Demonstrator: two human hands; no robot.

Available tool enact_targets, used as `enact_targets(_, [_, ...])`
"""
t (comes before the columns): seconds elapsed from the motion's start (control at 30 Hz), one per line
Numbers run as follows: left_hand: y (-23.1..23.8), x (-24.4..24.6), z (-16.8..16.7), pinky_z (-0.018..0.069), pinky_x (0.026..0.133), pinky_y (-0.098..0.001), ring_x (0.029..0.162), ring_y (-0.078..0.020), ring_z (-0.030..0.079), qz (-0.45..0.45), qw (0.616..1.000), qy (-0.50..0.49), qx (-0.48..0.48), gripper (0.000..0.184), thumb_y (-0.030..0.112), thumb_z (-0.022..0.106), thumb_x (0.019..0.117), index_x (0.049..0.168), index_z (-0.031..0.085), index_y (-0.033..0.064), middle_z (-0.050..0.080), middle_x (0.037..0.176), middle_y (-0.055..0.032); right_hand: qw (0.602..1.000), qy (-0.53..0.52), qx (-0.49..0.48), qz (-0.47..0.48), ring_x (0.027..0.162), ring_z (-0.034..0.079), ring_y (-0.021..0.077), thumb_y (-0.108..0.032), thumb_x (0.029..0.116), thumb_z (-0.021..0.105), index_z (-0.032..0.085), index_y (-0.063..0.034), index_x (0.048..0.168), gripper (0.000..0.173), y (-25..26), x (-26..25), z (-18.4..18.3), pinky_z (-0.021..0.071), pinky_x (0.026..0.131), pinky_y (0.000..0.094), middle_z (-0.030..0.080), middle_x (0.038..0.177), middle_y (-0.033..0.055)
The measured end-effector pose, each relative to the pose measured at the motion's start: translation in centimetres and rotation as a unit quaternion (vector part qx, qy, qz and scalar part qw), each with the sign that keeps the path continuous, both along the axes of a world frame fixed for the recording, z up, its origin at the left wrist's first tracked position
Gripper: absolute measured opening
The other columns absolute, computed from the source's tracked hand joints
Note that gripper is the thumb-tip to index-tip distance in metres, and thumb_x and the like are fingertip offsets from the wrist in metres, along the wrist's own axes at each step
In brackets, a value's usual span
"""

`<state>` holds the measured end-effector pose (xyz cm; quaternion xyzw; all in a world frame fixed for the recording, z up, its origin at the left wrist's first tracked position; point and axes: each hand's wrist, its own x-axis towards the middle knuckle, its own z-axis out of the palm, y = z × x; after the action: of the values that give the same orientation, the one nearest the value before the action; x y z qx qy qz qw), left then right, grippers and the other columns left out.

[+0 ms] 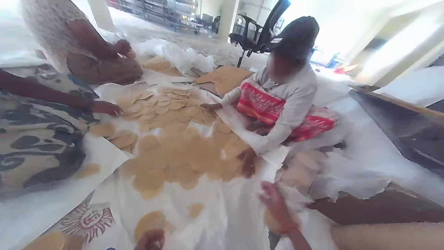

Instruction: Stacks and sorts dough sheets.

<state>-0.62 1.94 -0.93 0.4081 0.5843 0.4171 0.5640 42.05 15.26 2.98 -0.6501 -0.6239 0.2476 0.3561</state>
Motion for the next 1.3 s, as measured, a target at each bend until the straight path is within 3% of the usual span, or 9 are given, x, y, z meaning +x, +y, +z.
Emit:
enact_targets(0.1, [6.0, -3.2, -1.5, 0.0479, 0.103, -0.0486, 0.124, -0.0343, 0.056, 0.046, 0.997, 0.066, -0.003, 0.051, 0.017, 0.054, 0.1028, 0.145, 0.04, -0.0086, 0.048, 0.143, -0.0301, 0.989, 0.006, -0.141, 0.052, 0.129, 0.058, 0.0345, -0.027, 0.0908, 0.077, 0.053, 0.0041, 0.142, 0.064, 4.7, -4.2, -1.7, 0.0484, 0.108, 0.0463, 0.058, 0.14, 0.0247])
enact_targets(0.23, [13.3, -6.3, -4.9, 0.0334, 0.114, -0.0622, 0.141, -0.0507, 0.038, 0.091, 0.971, 0.221, 0.021, 0.062, 0.023, 0.062, 0.1007, 0.149, 0.039, -0.0079, 0.038, 0.151, -0.0363, 0.985, -0.051, -0.158, 0.057, 0.127, 0.058, 0.0354, -0.027, 0.0931, 0.075, 0.053, 0.0061, 0.14, 0.061, 10.6, -7.4, -3.4, 0.0468, 0.109, 0.0455, 0.058, 0.139, 0.026])
enact_targets(0.5, [23.9, -10.3, -9.1, 0.0126, 0.122, -0.0637, 0.151, -0.0534, 0.017, 0.127, 0.897, 0.424, -0.008, 0.099, 0.056, 0.06, 0.0961, 0.158, 0.018, -0.0098, 0.018, 0.161, -0.0371, 0.973, -0.089, -0.185, 0.102, 0.131, 0.056, 0.0348, -0.032, 0.0962, 0.07, 0.054, 0.007, 0.14, 0.061, 18.0, -12.1, -6.4, 0.0431, 0.113, 0.0447, 0.057, 0.14, 0.0274])
enact_targets(0.6, [26.9, -10.8, -9.6, 0.0158, 0.121, -0.0652, 0.15, -0.0517, 0.022, 0.113, 0.875, 0.47, -0.016, 0.091, 0.061, 0.055, 0.0962, 0.157, 0.03, -0.0017, 0.026, 0.16, -0.035, 0.969, -0.16, -0.135, 0.131, 0.145, 0.041, 0.0388, -0.036, 0.094, 0.071, 0.05, 0.004, 0.146, 0.069, 20.5, -13.6, -7.9, 0.0295, 0.122, 0.0482, 0.047, 0.153, 0.0265])
enact_targets(0.73, [29.3, -8.8, -9.4, 0.0244, 0.114, -0.0714, 0.142, -0.054, 0.035, 0.06, 0.853, 0.519, 0.019, 0.07, 0.054, 0.066, 0.0925, 0.15, 0.052, 0.0157, 0.044, 0.151, -0.032, 0.928, -0.31, -0.175, 0.113, 0.155, 0.02, 0.0418, -0.067, 0.0895, 0.061, 0.029, -0.0221, 0.163, 0.092, 24.4, -16.5, -10.5, 0.0199, 0.121, 0.0636, 0.025, 0.167, 0.0195])
enact_targets(0.97, [28.9, -2.2, -6.9, 0.0301, 0.108, -0.0714, 0.141, -0.05, 0.037, -0.012, 0.916, 0.401, 0.002, 0.047, 0.036, 0.039, 0.11, 0.141, 0.058, 0.0063, 0.044, 0.154, -0.0227, 0.913, -0.308, -0.158, 0.215, 0.149, 0.031, 0.0408, -0.072, 0.0786, 0.069, 0.039, -0.0349, 0.158, 0.092, 24.2, -22.5, -9.3, 0.033, 0.11, 0.0663, 0.032, 0.165, 0.0126])
enact_targets(1.07, [28.6, -4.1, -6.8, 0.0303, 0.112, -0.0676, 0.137, -0.0532, 0.042, 0.078, 0.914, 0.397, 0.024, 0.042, 0.019, 0.036, 0.1099, 0.14, 0.055, -0.003, 0.05, 0.144, -0.0327, 0.926, -0.208, -0.115, 0.295, 0.15, 0.03, 0.0415, -0.059, 0.0813, 0.074, 0.049, -0.0163, 0.153, 0.087, 23.2, -21.1, -9.5, 0.0261, 0.119, 0.0605, 0.037, 0.162, 0.0171])
enact_targets(1.17, [29.6, -7.1, -7.3, 0.029, 0.112, -0.0694, 0.14, -0.0557, 0.037, 0.203, 0.893, 0.399, -0.036, 0.061, 0.039, 0.05, 0.106, 0.146, 0.045, -0.0068, 0.042, 0.148, -0.0376, 0.968, -0.088, -0.064, 0.227, 0.15, 0.032, 0.0395, -0.036, 0.0931, 0.07, 0.047, 0.0033, 0.149, 0.072, 24.2, -19.5, -10.3, 0.0239, 0.125, 0.0506, 0.039, 0.159, 0.0247])
enact_targets(1.3, [30.8, -7.5, -8.8, 0.0315, 0.112, -0.0677, 0.142, -0.0517, 0.038, 0.182, 0.862, 0.467, -0.076, 0.087, 0.062, 0.059, 0.0937, 0.151, 0.042, -0.0016, 0.04, 0.152, -0.0336, 0.95, -0.261, -0.114, 0.126, 0.156, 0.018, 0.0381, -0.067, 0.0896, 0.06, 0.028, 0.002, 0.159, 0.103, 27.4, -21.5, -12.9, 0.0136, 0.126, 0.0566, 0.024, 0.166, 0.024])
